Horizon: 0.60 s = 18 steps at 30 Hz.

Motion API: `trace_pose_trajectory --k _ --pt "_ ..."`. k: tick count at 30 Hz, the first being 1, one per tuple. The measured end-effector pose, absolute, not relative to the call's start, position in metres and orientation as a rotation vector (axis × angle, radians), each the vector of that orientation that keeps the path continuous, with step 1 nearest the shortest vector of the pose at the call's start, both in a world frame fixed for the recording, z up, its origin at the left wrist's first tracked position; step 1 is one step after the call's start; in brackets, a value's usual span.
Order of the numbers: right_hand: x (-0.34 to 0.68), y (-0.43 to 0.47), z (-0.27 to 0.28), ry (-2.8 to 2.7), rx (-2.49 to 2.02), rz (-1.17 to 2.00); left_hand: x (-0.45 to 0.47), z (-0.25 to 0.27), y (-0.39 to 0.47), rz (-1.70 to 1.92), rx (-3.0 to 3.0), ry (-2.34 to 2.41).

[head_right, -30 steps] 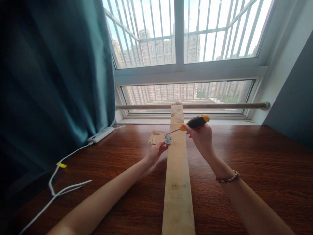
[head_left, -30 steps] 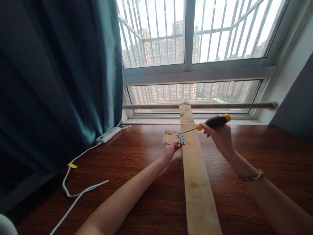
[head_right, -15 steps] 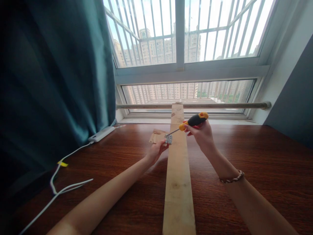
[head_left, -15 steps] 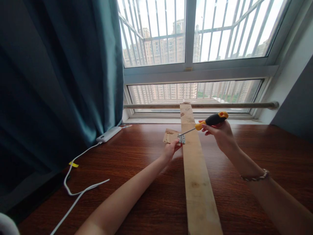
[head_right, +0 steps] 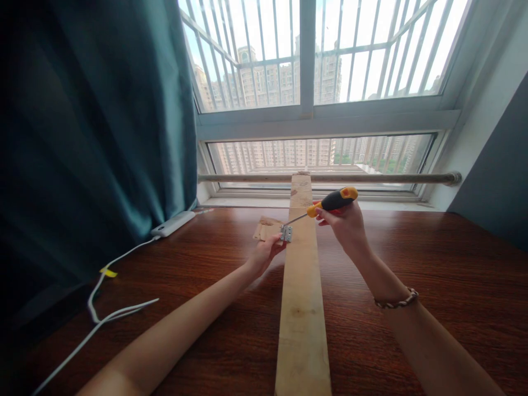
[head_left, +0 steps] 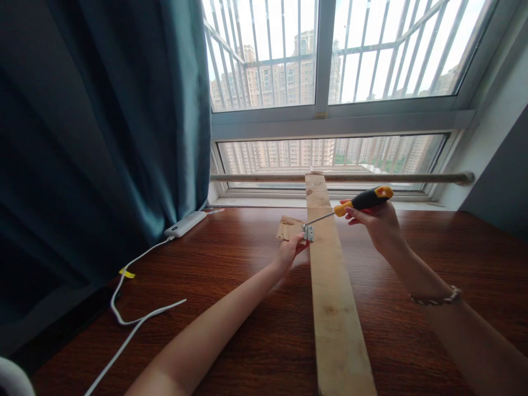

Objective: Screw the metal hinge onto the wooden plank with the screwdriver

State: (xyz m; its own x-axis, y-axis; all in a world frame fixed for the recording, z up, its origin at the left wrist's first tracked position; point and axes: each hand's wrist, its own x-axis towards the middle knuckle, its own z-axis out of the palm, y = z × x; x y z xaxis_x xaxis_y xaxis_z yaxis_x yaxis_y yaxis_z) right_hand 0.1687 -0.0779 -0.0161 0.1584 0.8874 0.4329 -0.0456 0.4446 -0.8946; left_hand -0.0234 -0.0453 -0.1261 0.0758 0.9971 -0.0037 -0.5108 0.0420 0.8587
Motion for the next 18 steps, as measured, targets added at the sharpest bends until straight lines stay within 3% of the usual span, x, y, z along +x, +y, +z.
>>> trace_pose_trajectory --k 8,18 --pt "0.167 -0.088 -0.011 -1.207 -0.771 1.056 -0.023 -0.125 -0.047 1.381 0.808 0.756" --pt "0.157 -0.092 -0.012 -1.120 -0.741 0.979 -0.023 -0.125 -0.047 1.386 0.868 0.733"
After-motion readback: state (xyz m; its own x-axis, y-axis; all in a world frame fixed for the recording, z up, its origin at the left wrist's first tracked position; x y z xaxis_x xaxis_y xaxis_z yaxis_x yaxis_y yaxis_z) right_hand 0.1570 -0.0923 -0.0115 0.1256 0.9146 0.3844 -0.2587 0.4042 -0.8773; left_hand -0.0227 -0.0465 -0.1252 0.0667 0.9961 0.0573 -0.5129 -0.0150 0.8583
